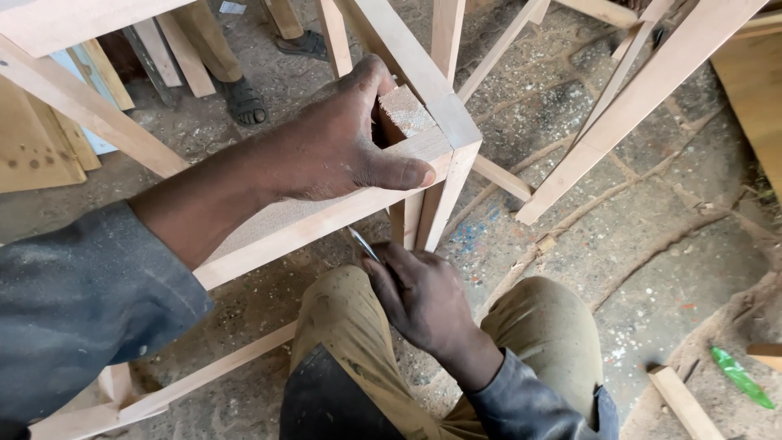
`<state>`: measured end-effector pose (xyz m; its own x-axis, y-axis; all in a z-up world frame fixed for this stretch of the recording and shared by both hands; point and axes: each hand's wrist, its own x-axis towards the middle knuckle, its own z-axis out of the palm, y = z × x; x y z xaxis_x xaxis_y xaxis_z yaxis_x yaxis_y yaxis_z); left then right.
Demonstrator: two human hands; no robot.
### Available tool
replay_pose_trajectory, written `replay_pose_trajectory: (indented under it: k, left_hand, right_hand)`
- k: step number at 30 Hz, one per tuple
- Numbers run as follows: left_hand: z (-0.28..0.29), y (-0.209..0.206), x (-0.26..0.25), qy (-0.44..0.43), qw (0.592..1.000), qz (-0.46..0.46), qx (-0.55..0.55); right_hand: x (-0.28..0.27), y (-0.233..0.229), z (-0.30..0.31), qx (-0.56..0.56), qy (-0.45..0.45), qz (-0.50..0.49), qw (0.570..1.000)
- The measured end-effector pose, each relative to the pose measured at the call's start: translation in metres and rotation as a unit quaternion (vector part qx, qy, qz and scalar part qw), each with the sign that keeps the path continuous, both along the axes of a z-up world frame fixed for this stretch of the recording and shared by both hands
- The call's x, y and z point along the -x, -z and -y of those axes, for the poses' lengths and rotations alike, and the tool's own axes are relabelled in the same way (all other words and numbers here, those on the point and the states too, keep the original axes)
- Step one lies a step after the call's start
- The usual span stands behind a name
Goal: Measuring a piece of wood with a square ruler, marking it with a pencil, and then cutting it to size using a hand saw.
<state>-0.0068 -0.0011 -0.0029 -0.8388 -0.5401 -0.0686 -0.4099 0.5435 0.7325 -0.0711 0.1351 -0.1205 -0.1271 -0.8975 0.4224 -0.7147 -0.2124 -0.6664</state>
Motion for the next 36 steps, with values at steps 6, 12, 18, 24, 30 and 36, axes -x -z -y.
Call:
replay_pose_trajectory:
  k: [6,12,18,24,30,36]
  left_hand:
    - [-0.002,-0.016,0.0,-0.074,0.99,0.11,-0.057]
    - [0.03,0.007,-0.003,-0.027,0.991,0.044,-0.12]
    - [0.045,0.019,-0.005,0.011,0.995,0.054,-0.081]
    - [0.052,0.034,0.0,0.004,0.997,0.034,-0.064]
    - [0.052,0.02,-0.007,0.03,0.994,-0.073,-0.069]
    - [0.102,0.002,-0.014,-0.034,0.829,-0.507,-0.232]
  right_hand:
    - [0.013,0.007,-0.013,-0.075,-0.002,0.059,0.995]
    - [0.04,0.005,-0.031,-0.101,0.014,0.063,0.993]
    - [0.065,0.022,-0.058,-0.117,0.091,0.108,0.983]
    - [0.072,0.04,-0.079,-0.21,0.214,0.146,0.943]
    - [0.07,0.06,-0.082,-0.21,0.23,0.182,0.933]
    - [0.058,0.05,-0.072,-0.238,0.235,0.157,0.929]
